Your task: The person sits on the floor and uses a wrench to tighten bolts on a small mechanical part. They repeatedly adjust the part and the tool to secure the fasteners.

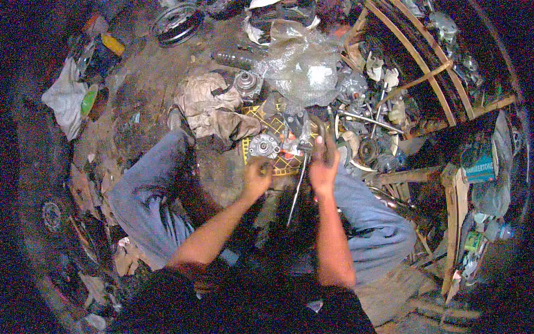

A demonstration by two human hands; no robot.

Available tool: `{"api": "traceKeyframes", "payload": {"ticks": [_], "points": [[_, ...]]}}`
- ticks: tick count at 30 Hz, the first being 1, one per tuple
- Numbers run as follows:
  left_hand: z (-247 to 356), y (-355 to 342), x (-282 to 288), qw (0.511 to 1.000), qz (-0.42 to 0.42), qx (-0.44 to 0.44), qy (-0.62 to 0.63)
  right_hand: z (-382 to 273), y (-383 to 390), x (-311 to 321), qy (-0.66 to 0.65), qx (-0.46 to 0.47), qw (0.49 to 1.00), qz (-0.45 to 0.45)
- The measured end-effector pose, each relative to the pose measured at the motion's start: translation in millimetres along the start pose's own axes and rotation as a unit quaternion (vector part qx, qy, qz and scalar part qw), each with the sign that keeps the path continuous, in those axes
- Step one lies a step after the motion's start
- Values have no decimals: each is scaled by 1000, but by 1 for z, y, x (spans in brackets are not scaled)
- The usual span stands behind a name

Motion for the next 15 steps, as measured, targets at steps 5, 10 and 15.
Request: {"api": "traceKeyframes", "payload": {"ticks": [5,10,15], "points": [[-9,-35,6,990,2,-39,-134,-55,-37,-11,182,112,959,-188],[-37,-41,-31,992,-38,17,-118,-41,-55,-44,358,123,830,-410],[-52,-35,-52,995,18,21,-101,8,-68,-56,470,79,741,-472]]}}
Point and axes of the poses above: each hand's wrist, its own y-axis away from the middle knuckle, its own x-axis out of the back of the hand, z = x × y, the point moved 4 cm from there along -y, towards the middle knuckle, and after that the axes turned 7 degrees about -y, right-handed, at the moved point
